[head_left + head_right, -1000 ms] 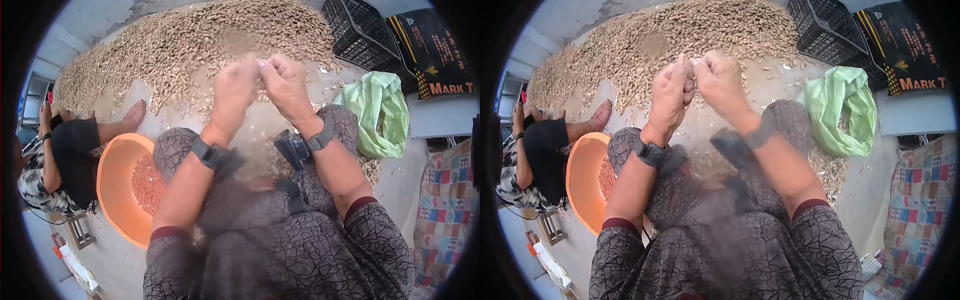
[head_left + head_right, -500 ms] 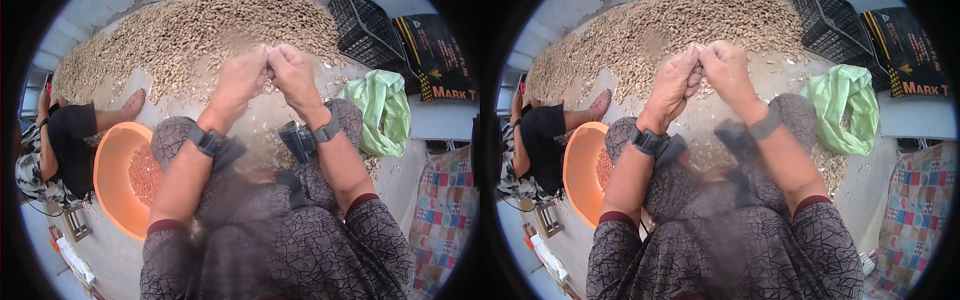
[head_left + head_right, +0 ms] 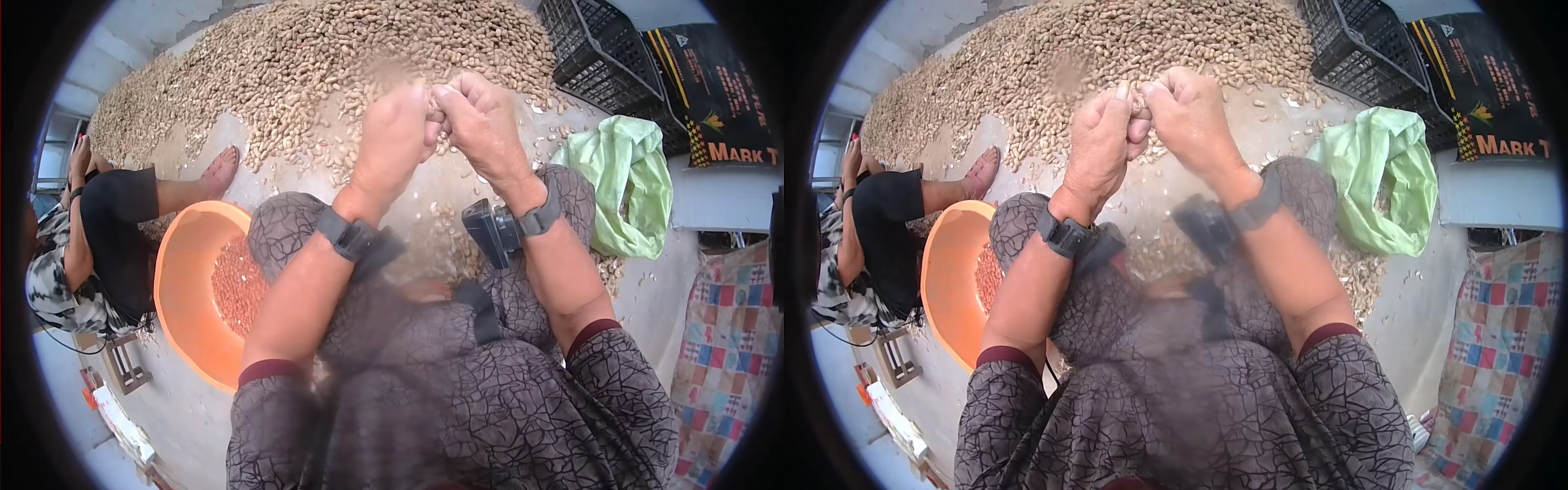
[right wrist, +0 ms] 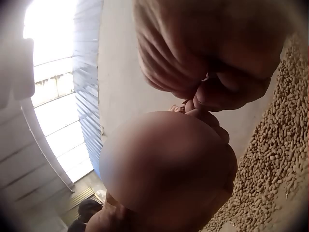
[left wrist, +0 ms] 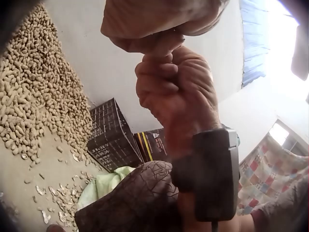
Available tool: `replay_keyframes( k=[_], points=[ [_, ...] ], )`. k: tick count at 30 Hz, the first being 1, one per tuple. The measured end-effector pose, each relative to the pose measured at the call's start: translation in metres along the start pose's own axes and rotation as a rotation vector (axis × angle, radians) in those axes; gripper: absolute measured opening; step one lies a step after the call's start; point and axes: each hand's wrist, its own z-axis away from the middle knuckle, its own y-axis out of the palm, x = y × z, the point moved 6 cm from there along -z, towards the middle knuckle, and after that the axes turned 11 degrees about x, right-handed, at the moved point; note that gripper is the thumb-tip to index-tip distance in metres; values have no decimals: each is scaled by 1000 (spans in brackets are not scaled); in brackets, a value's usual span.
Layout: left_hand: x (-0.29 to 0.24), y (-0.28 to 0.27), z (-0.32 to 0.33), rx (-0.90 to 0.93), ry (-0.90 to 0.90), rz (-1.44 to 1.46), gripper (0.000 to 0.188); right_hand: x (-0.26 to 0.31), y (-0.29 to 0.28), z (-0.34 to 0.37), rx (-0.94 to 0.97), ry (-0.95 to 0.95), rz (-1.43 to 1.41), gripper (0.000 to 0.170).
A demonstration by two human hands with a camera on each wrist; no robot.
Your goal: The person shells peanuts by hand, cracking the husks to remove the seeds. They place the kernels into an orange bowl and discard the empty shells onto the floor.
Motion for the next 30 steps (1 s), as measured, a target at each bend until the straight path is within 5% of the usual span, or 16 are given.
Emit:
replay_keyframes(
  k=[6,8,12,16,18,25,30],
  points=[
    [1,-7,-4,-30,-84,194,21,14,-10,5,-74,71,-180,24],
    [0,-14,-5,-10,-86,213,19,17,-8,6,39,80,-240,24],
    [-5,-20,-4,-19,-47,258,18,31,-4,11,211,116,-53,22],
    [-8,-19,-3,-26,-1,262,17,29,-1,8,129,46,-31,18],
    [-11,-16,-2,-14,0,90,16,31,5,9,150,15,-120,13],
    [-6,-14,-1,4,-14,165,17,13,8,7,185,43,-381,7],
    [-14,-10,-2,9,65,-210,21,2,9,9,178,159,-596,7]
  ],
)
